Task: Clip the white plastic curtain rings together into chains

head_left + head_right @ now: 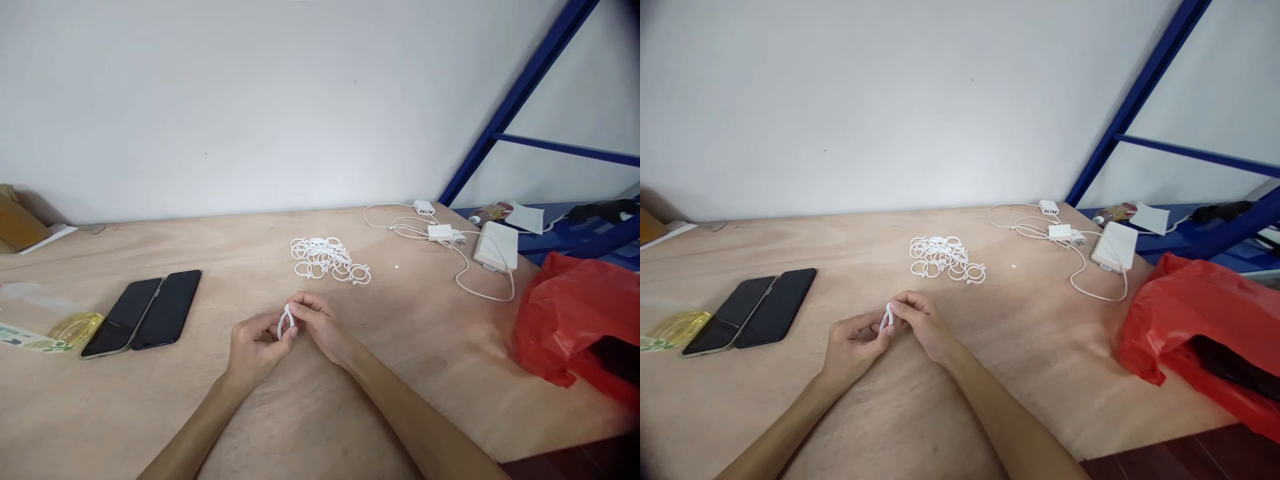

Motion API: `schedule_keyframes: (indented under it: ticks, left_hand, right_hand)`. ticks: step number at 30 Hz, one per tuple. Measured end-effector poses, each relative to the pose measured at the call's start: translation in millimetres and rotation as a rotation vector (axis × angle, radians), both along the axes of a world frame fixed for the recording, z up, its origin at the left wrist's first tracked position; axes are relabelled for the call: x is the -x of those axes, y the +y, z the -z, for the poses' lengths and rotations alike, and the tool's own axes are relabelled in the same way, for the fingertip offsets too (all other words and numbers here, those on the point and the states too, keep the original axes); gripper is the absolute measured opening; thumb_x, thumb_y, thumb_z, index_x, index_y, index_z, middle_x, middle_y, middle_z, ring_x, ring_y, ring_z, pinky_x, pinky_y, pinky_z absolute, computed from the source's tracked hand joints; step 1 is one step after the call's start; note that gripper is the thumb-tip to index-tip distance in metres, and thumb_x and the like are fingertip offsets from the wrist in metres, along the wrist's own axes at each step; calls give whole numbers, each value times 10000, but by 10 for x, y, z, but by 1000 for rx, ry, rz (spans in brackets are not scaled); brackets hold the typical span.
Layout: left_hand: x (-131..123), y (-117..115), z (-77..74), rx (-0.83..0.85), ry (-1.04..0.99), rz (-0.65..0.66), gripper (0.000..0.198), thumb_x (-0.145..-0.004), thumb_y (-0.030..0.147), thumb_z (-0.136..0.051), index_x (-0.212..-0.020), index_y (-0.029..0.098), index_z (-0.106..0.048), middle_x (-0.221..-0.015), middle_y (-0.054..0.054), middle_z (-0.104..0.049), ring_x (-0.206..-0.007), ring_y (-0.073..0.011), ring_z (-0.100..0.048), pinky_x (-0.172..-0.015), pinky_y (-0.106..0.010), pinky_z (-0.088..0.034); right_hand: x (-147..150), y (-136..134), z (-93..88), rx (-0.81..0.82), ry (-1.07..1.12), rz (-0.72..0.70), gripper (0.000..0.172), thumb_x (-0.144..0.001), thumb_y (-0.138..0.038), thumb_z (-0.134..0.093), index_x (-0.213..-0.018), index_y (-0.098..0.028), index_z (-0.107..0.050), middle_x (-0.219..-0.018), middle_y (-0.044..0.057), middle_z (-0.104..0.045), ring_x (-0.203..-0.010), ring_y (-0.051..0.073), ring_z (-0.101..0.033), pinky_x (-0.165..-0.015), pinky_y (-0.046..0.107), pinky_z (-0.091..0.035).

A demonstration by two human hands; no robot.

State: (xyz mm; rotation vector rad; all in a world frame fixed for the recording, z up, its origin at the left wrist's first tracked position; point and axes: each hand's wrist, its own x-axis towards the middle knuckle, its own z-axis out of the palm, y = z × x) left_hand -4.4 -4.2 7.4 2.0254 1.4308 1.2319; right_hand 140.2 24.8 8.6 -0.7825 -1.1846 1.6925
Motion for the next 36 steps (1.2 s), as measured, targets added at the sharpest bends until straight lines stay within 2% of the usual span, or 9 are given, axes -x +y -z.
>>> schedule_keyframes:
  ticks: [8,13,18,22,25,28,31,34,36]
  left_hand:
    - [-32,-30,-3,-10,10,17,232,-738,279,-592,-548,150,-627,-445,41,-467,-422,-69,-400,-440,-181,-344]
    - [-63,-50,-11,94,-55,44,237,-715,253,-570,-501,152,-584,-436,39,-425,-420,-71,-368,-411,-182,-307]
    - [-72,-61,-34,157,-112,43,256,-714,265,-547,-487,153,-586,-415,41,-399,-395,-70,-343,-383,-182,-294]
    - [-21,-47,-13,89,-47,34,240,-726,271,-556,-532,154,-633,-437,37,-470,-410,-82,-415,-404,-184,-345]
    - [33,-13,18,-3,31,22,196,-752,293,-578,-666,165,-700,-525,19,-589,-487,-111,-523,-486,-204,-431]
    - [73,33,44,-66,84,3,210,-765,281,-597,-904,182,-719,-649,2,-648,-593,-133,-584,-598,-234,-487]
    - [98,73,71,-102,121,-27,251,-782,261,-591,-1001,192,-692,-708,-9,-646,-627,-137,-589,-622,-244,-491]
    - [122,103,101,-152,237,-51,212,-803,291,-592,-969,203,-690,-780,-29,-681,-667,-153,-607,-652,-271,-489]
    - [140,120,116,-194,330,-61,200,-810,308,-597,-960,209,-685,-829,-39,-702,-714,-173,-623,-708,-304,-486]
  right_hand:
    - [16,7,20,5,-8,39,149,-740,-274,-580,-623,-185,-557,-608,-21,-506,-605,115,-447,-595,242,-373]
    - [80,-22,35,33,-67,107,127,-701,-245,-518,-588,-194,-487,-559,-41,-435,-547,104,-404,-533,228,-330]
    - [42,-9,18,-57,-124,96,147,-714,-250,-517,-580,-197,-486,-584,-34,-445,-581,113,-410,-547,229,-340]
    - [7,7,-34,-117,-156,52,150,-734,-249,-526,-594,-198,-514,-608,-33,-469,-613,120,-437,-603,247,-360]
    - [-1,22,-55,-203,-246,109,138,-746,-233,-521,-613,-197,-536,-641,-26,-503,-648,127,-466,-642,253,-374]
    - [-56,81,-6,-342,-449,273,125,-784,-227,-504,-690,-195,-580,-730,2,-570,-714,146,-514,-687,262,-403]
    - [-177,177,98,-510,-859,455,184,-826,-185,-461,-899,-184,-630,-889,63,-607,-875,195,-526,-824,317,-398]
    - [-282,246,185,-567,-1268,487,337,-835,-187,-469,-1154,-160,-576,-1018,130,-568,-996,265,-476,-896,396,-356]
    - [-308,261,213,-557,-1409,466,374,-852,-227,-478,-1214,-163,-542,-1051,146,-543,-1013,286,-459,-893,415,-343]
